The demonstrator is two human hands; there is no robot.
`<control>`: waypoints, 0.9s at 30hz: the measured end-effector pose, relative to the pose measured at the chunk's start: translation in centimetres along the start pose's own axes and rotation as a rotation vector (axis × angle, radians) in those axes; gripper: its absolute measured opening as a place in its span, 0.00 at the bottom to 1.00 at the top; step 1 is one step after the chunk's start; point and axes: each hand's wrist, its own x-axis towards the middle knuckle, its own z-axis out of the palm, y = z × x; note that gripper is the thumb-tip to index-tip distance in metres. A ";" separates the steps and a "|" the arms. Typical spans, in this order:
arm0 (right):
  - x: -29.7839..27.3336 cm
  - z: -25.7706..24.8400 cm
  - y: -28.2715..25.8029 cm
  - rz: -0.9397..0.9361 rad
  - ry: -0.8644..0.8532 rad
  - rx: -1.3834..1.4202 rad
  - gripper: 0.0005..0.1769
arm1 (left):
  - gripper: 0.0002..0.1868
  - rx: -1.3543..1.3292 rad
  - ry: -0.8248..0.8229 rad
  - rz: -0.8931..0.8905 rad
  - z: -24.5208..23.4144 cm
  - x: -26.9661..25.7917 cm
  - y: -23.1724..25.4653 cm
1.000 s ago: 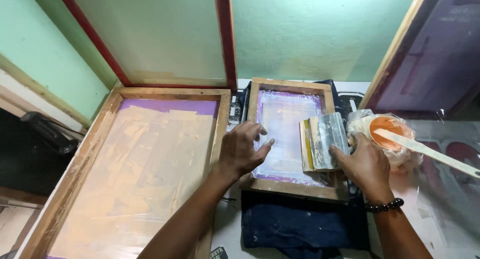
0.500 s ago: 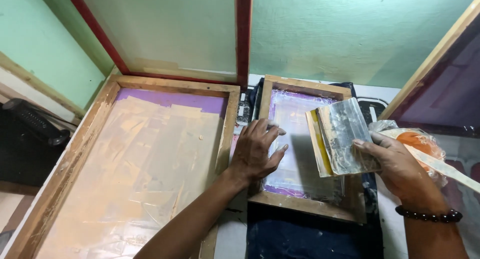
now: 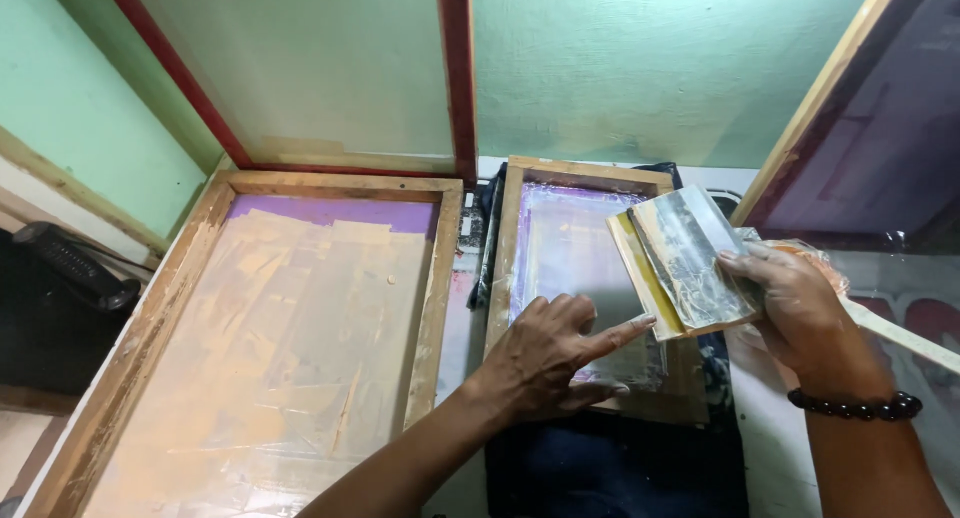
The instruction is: The person uses a squeegee to spread ink across a screen printing frame placed over a dark garment. They repeatedly pull the squeegee across the mesh to transfer the design, occasionally lifting the frame to check the print and repositioning the garment on the table.
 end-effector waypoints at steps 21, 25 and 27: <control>-2.1 1.1 0.7 0.071 -0.042 -0.103 0.15 | 0.47 0.132 -0.128 -0.154 0.3 0.5 -2.8; -1.6 0.9 1.2 0.070 -0.027 -0.119 0.17 | 0.47 0.176 -0.161 -0.178 0.7 1.0 -3.8; -1.5 1.0 1.2 0.093 -0.007 -0.116 0.17 | 0.44 0.178 -0.194 -0.194 1.2 1.2 -4.2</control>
